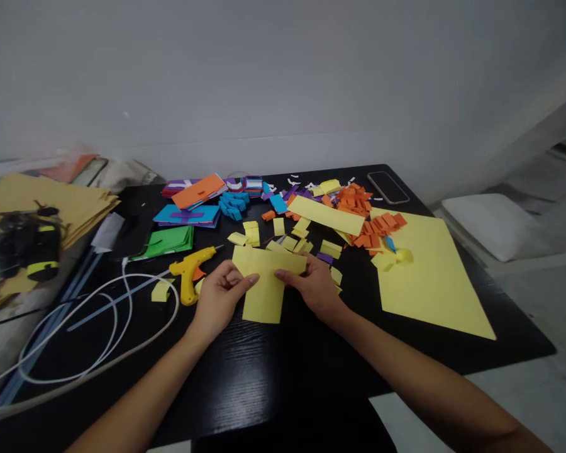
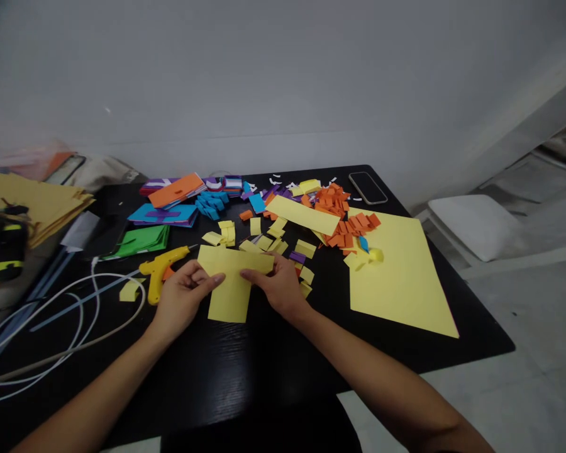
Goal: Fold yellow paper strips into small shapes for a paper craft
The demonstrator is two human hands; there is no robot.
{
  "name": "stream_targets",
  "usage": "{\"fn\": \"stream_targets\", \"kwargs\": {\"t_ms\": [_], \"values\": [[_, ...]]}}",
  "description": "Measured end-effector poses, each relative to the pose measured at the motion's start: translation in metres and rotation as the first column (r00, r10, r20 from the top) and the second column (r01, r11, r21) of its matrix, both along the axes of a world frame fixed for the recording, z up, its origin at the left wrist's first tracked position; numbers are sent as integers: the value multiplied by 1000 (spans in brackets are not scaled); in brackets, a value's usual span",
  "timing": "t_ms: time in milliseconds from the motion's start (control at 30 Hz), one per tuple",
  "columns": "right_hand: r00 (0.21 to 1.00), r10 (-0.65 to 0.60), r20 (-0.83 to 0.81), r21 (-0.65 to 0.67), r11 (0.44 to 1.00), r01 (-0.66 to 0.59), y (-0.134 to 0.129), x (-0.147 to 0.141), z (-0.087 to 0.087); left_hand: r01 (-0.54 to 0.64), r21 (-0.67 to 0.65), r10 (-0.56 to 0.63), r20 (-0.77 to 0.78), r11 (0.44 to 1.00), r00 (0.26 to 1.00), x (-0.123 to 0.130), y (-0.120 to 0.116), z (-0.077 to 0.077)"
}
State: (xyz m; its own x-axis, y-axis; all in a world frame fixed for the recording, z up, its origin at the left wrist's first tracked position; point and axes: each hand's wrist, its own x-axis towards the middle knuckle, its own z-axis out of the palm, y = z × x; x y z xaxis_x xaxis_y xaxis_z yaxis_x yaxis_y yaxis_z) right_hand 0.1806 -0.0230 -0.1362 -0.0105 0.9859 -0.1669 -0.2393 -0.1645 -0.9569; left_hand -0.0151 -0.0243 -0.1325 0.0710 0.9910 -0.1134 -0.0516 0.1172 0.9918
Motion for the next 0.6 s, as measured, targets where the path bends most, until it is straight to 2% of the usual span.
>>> {"fn": "stream_targets", "kwargs": {"t_ms": [233, 400, 500, 600], "values": [[996, 36, -76, -20, 999, -37, -1, -1, -5, -52, 58, 56, -75, 997, 996, -3, 1, 4], [995, 7, -95, 37, 999, -3, -3, -4, -7, -102, 31, 102, 3, 994, 995, 1, 1, 7], [997, 39, -64, 101, 994, -32, -4, -5, -6, -163, 31, 162, 18, 986, 987, 3, 1, 7], [996, 88, 6, 136, 987, -88, -5, -1, -3, -171, 18, 171, 2, 985, 985, 2, 2, 9]]}}
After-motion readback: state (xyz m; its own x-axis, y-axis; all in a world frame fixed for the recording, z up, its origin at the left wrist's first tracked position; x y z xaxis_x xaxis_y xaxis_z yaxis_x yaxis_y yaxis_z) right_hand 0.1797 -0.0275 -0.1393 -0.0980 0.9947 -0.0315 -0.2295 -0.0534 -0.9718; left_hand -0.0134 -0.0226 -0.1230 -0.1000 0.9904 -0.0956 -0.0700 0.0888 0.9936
